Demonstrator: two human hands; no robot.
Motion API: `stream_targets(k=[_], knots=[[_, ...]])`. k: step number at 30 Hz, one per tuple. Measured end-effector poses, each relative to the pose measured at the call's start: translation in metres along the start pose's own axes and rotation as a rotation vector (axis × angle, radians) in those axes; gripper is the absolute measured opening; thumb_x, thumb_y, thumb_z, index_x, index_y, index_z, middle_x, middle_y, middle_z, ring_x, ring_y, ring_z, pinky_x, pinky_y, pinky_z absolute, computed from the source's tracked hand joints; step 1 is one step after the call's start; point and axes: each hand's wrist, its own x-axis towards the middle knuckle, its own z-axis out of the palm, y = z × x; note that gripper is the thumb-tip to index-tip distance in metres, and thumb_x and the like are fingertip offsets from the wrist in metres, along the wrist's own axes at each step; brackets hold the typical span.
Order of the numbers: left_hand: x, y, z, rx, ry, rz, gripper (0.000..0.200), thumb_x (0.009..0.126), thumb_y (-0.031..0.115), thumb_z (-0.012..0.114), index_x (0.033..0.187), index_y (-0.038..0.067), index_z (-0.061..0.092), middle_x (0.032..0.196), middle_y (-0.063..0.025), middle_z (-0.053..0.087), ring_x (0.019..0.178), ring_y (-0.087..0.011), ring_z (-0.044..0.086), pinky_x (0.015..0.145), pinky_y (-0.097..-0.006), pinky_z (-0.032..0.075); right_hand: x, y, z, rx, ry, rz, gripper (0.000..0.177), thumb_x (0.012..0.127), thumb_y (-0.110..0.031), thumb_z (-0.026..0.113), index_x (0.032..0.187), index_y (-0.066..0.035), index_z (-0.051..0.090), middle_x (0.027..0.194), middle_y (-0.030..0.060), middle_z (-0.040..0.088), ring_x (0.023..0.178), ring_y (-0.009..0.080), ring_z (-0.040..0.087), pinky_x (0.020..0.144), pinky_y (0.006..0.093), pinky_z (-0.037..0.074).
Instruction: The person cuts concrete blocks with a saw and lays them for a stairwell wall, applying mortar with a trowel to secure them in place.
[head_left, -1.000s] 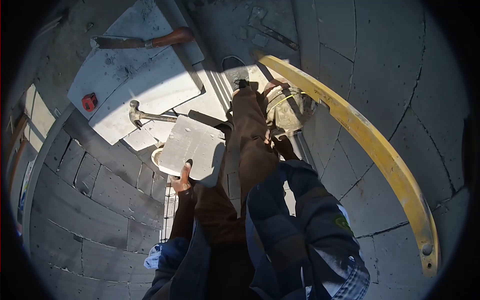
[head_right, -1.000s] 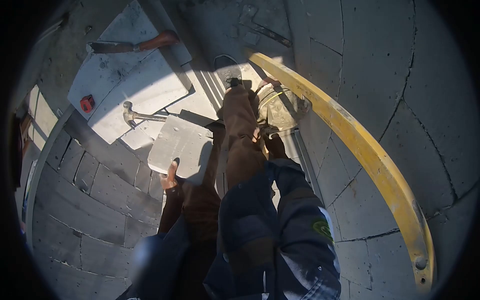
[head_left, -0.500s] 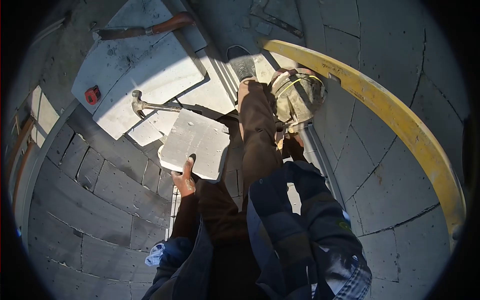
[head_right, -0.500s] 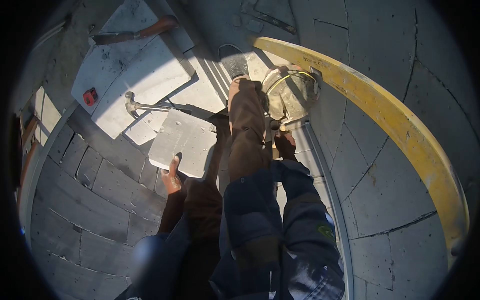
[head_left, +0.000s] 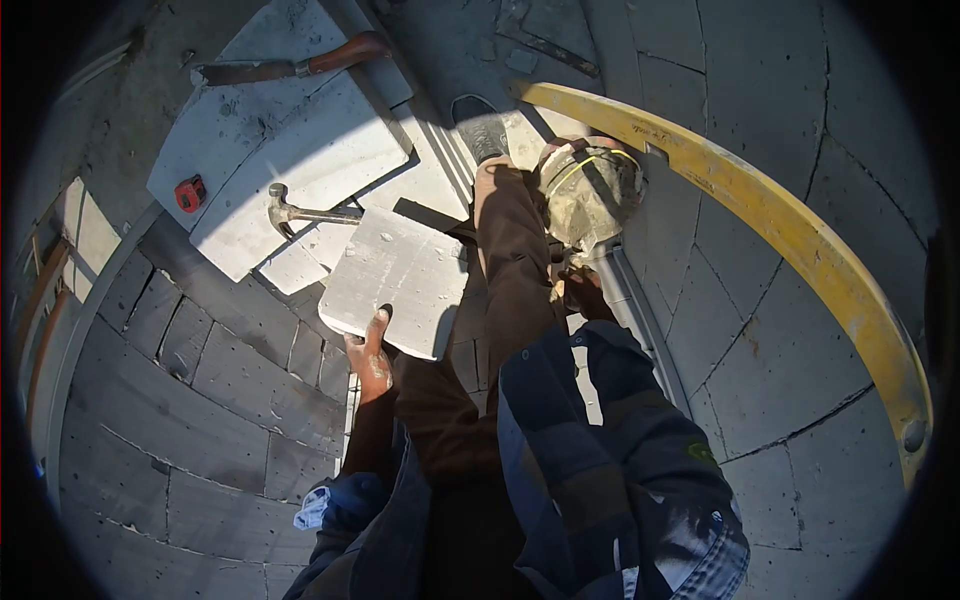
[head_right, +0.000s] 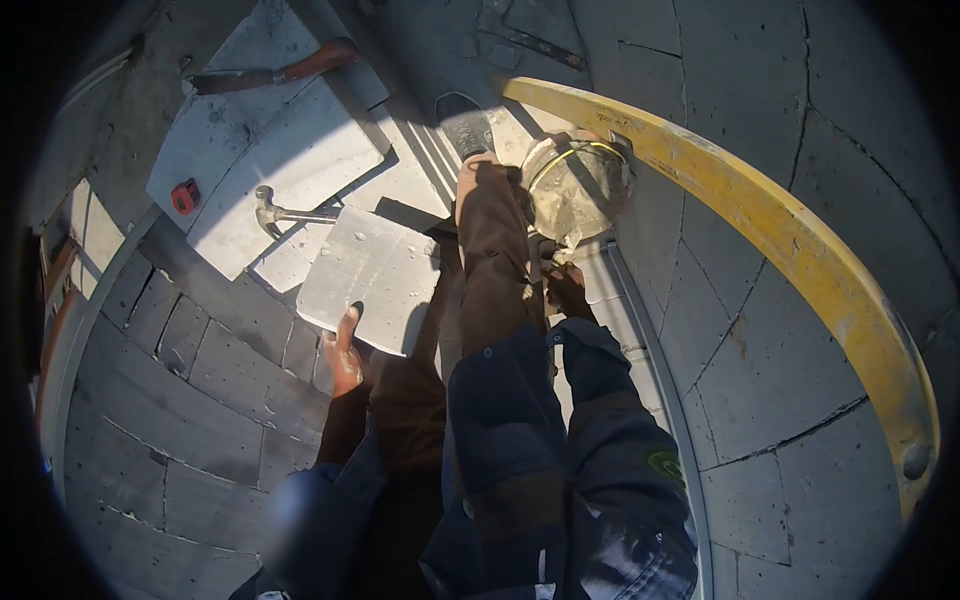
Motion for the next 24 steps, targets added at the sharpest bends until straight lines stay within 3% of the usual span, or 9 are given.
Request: stream_targets(k=[2,3,5,8,11,12,15,19,24], knots=[[0.001,0.004,0.012,-0.033,-0.034,-0.018,0.063,0.083,0.013,0.076,0.131,-0.007,0.041,0.123,-0.0147,0.054,0.112,-0.0217,0.055,0.1,-0.0321,0.041,0.032,0.042,-0.003,-0.134,-0.077,-0.502,0.015,0.084,-0.021,0.067,0.077,-0.009,0.063,0.071,0.0031,0.064,0.058,0.0135,0.058,0.054,0.0305,0.047],[0.002,0.004,0.015,-0.02,-0.019,-0.012,0.064,0.082,0.014,0.077,0.131,-0.007,0.042,0.122,-0.0147,0.054,0.111,-0.0219,0.055,0.099,-0.032,0.041,0.073,0.048,0.017,0.305,-0.545,-1.156,0.019,0.074,-0.023,0.073,0.087,-0.01,0.07,0.078,0.0071,0.069,0.067,0.0195,0.065,0.063,0.0337,0.051],[0.001,0.007,0.021,0.008,-0.014,0.005,0.064,0.081,0.016,0.078,0.13,-0.007,0.044,0.122,-0.0147,0.055,0.11,-0.022,0.055,0.099,-0.0319,0.041,0.025,-0.007,0.022,-0.754,0.058,-0.649,0.038,0.064,-0.026,0.077,0.1,-0.017,0.072,0.083,0.0088,0.071,0.076,0.0249,0.069,0.069,0.0377,0.054],[0.002,0.016,0.026,0.086,-0.023,-0.015,0.066,0.079,0.021,0.079,0.128,-0.006,0.045,0.12,-0.0162,0.055,0.107,-0.0246,0.056,0.096,-0.0326,0.042,0.057,-0.001,0.036,-0.681,-0.087,-0.478,0.048,0.062,-0.025,0.078,0.108,-0.021,0.069,0.087,0.0086,0.072,0.077,0.0268,0.069,0.07,0.0377,0.055],[0.005,0.028,0.02,0.189,-0.012,-0.109,0.075,0.078,0.026,0.08,0.13,-0.008,0.04,0.119,-0.0202,0.054,0.107,-0.027,0.057,0.096,-0.0342,0.044,0.032,-0.031,0.046,-1.251,0.139,-0.865,0.037,0.073,-0.017,0.072,0.11,-0.012,0.068,0.07,0.0111,0.065,0.062,0.0229,0.064,0.057,0.0363,0.051],[0.002,0.037,0.023,0.203,-0.026,-0.082,0.075,0.078,0.026,0.08,0.13,-0.008,0.04,0.119,-0.0202,0.054,0.107,-0.027,0.057,0.096,-0.0342,0.044,0.025,-0.044,0.051,-1.224,0.157,-0.88,0.037,0.073,-0.017,0.072,0.11,-0.012,0.068,0.07,0.0111,0.065,0.062,0.0229,0.064,0.057,0.0363,0.051],[-0.007,0.058,0.026,0.279,-0.123,-0.023,0.081,0.076,0.03,0.081,0.13,-0.01,0.036,0.118,-0.0242,0.054,0.106,-0.0293,0.059,0.092,-0.0362,0.049,0.004,-0.07,0.066,0.27,0.087,0.07,0.024,0.078,-0.016,0.071,0.101,-0.013,0.065,0.067,0.0024,0.059,0.058,0.0155,0.058,0.049,0.0365,0.047],[0.017,0.056,-0.003,0.335,-0.225,0.059,0.081,0.075,0.031,0.081,0.127,-0.013,0.035,0.117,-0.0265,0.054,0.1,-0.0302,0.063,0.085,-0.0364,0.055,0.015,-0.055,0.069,0.053,0.113,-0.007,0.014,0.077,-0.018,0.075,0.075,-0.009,0.064,0.061,0.0036,0.057,0.055,0.0155,0.057,0.047,0.0348,0.044],[0.019,0.06,0.01,0.352,-0.34,0.133,0.071,0.077,0.028,0.078,0.122,-0.013,0.042,0.109,-0.0238,0.059,0.09,-0.0307,0.067,0.079,-0.0415,0.058,-0.003,-0.043,0.065,-0.342,0.21,-0.299,0.051,0.075,-0.039,0.077,0.099,0.005,0.07,0.084,0.0182,0.071,0.075,0.0292,0.066,0.07,0.0427,0.052]])
